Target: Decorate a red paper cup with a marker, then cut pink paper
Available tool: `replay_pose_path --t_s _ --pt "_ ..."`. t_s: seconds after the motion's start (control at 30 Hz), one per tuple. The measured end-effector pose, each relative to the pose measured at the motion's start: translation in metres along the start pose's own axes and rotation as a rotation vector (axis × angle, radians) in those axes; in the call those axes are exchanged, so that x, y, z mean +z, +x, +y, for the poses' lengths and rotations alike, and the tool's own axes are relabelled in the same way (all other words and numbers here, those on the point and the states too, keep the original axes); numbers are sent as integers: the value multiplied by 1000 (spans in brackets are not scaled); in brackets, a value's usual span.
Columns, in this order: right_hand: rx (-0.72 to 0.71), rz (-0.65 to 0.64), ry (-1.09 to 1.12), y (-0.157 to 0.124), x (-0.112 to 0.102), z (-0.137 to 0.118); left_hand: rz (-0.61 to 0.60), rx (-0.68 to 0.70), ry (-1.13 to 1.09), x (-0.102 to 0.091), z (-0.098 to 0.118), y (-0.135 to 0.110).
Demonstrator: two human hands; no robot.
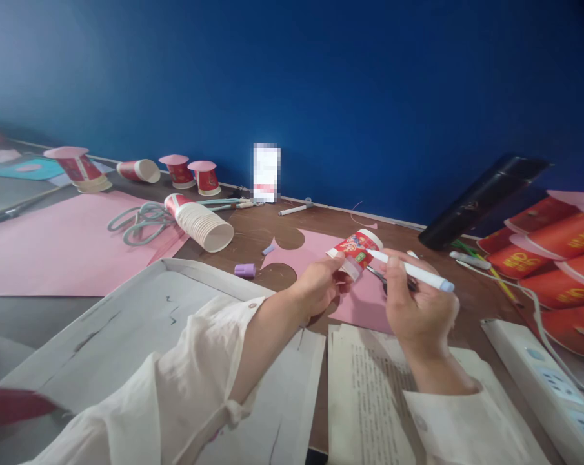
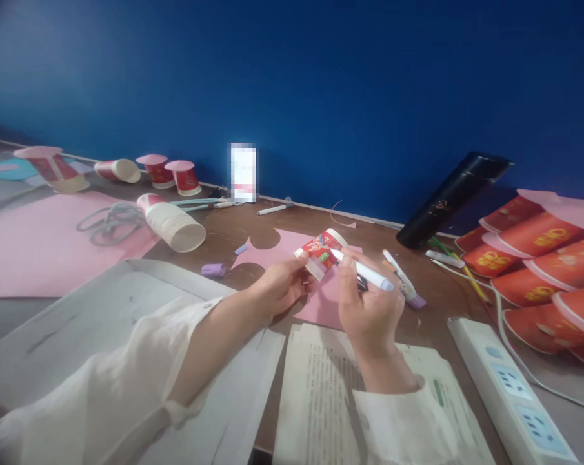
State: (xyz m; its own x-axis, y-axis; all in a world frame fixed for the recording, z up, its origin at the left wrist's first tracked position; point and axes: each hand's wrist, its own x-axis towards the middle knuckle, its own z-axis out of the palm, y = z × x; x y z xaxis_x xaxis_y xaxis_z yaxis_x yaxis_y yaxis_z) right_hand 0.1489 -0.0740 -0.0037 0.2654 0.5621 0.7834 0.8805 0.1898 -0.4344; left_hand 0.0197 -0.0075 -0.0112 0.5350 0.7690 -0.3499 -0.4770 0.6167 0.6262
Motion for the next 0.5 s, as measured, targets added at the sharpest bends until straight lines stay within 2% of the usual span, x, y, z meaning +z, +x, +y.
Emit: replay_pose_path --t_s 0.13,0.27,0.4,0.5 --pt "39 25 40 -2 -2 -5 -15 -16 -76 0 1 -2" --pt "181 168 181 0 -1 -6 -30 -84 -180 -2 4 -3" --pt "570 252 476 7 8 10 -67 -132 -220 -3 5 -4" --pt "838 132 794 10 18 22 -111 -165 -239 -4 5 -7"
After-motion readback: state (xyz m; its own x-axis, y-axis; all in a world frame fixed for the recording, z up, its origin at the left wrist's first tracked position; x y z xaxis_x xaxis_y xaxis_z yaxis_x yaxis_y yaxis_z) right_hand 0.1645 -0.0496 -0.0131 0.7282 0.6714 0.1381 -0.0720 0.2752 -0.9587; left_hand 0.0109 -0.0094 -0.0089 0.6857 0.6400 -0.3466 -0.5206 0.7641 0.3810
